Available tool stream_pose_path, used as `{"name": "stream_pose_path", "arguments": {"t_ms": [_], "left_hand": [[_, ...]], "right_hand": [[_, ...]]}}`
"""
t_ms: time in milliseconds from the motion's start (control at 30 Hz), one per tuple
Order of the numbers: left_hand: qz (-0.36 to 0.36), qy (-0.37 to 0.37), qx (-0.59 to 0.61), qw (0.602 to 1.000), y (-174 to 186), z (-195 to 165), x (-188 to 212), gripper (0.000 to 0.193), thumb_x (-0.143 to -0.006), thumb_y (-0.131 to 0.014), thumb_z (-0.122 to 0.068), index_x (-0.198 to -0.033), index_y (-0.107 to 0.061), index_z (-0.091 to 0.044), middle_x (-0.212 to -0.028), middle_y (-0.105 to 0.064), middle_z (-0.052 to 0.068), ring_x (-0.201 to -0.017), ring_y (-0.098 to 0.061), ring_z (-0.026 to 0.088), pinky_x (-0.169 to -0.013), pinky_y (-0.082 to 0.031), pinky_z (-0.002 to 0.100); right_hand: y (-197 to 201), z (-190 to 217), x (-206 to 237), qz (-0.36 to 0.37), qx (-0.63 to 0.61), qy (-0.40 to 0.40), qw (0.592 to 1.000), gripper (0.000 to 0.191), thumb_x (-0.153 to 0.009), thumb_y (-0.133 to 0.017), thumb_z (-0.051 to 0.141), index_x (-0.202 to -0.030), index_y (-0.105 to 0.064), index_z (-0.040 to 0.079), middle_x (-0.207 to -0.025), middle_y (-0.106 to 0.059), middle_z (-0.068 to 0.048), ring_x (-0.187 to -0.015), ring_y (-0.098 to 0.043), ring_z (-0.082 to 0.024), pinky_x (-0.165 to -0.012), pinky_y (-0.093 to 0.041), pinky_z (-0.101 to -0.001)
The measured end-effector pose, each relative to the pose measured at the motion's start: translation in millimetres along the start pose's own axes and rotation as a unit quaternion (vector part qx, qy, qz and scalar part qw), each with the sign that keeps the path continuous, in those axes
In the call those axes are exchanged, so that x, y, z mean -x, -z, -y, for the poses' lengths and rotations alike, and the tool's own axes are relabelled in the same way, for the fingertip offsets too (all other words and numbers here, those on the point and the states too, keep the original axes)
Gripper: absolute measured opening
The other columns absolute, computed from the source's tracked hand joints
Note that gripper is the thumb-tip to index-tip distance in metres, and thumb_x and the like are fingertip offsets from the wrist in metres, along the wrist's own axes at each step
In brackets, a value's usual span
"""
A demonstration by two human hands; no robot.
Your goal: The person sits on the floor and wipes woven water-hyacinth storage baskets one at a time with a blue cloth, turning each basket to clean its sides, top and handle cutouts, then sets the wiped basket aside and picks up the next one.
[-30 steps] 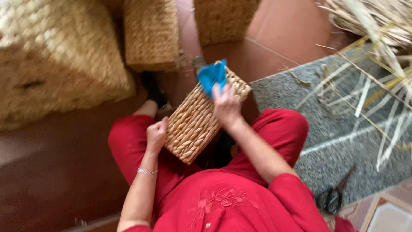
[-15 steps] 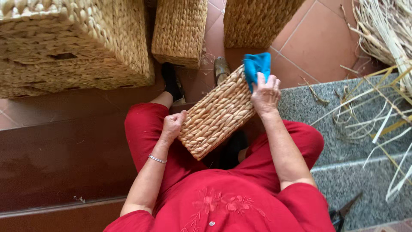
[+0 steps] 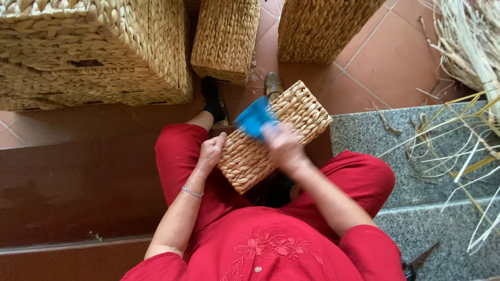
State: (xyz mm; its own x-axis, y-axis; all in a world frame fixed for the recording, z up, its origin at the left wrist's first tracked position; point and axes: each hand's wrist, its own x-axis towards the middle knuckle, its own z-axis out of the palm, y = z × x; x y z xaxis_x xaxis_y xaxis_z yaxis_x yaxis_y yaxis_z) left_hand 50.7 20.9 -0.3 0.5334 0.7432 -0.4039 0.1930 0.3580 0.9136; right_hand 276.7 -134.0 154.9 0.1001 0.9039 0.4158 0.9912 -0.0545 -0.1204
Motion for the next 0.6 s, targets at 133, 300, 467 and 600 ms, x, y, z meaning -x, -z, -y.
{"name": "stream_pose_path", "arguments": {"t_ms": [133, 300, 467, 600], "left_hand": [[0.039, -0.036, -0.014, 0.998, -1.9, -7.7, -0.8, 0.045, -0.108, -0.062, -0.036, -0.087, -0.073, 0.002, -0.081, -0.064, -0.007, -0.073, -0.050, 0.002, -0.063, -0.046, 0.024], [0.059, -0.075, -0.247, 0.964, -7.1, -56.6, -1.8, 0.040, -0.102, -0.055, -0.040, -0.114, -0.074, -0.006, -0.104, -0.075, 0.012, -0.097, -0.067, 0.024, -0.083, -0.053, 0.037], [0.066, -0.013, -0.402, 0.913, -60.1, -110.1, 3.8, 0.048, -0.102, -0.053, -0.051, -0.102, -0.076, -0.008, -0.099, -0.073, 0.020, -0.098, -0.068, 0.039, -0.083, -0.052, 0.048], [0.033, -0.067, -0.335, 0.939, -84.9, -124.0, 16.8, 0.044, -0.094, -0.064, -0.049, -0.090, -0.079, -0.008, -0.080, -0.074, 0.014, -0.074, -0.072, 0.026, -0.068, -0.054, 0.039]], "right_hand": [[-10.1, -120.1, -10.1, -0.025, 0.095, -0.161, 0.982, 0.033, -0.084, -0.072, 0.020, -0.115, -0.065, 0.012, -0.093, -0.063, -0.018, -0.084, -0.063, -0.040, -0.066, -0.054, -0.0495], [-13.3, -191.9, 12.6, 0.042, -0.313, -0.413, 0.854, 0.033, -0.095, -0.074, 0.025, -0.123, -0.070, 0.008, -0.102, -0.071, -0.009, -0.088, -0.065, -0.021, -0.075, -0.055, -0.0371], [-10.1, -196.1, 26.0, 0.053, -0.501, -0.453, 0.736, 0.036, -0.096, -0.071, 0.024, -0.127, -0.068, 0.006, -0.101, -0.071, 0.000, -0.085, -0.063, -0.008, -0.074, -0.055, -0.0272], [38.1, -183.7, 23.5, 0.005, -0.461, -0.437, 0.772, 0.033, -0.096, -0.070, 0.021, -0.124, -0.069, 0.004, -0.101, -0.072, -0.001, -0.085, -0.064, -0.008, -0.075, -0.055, -0.0259]]}}
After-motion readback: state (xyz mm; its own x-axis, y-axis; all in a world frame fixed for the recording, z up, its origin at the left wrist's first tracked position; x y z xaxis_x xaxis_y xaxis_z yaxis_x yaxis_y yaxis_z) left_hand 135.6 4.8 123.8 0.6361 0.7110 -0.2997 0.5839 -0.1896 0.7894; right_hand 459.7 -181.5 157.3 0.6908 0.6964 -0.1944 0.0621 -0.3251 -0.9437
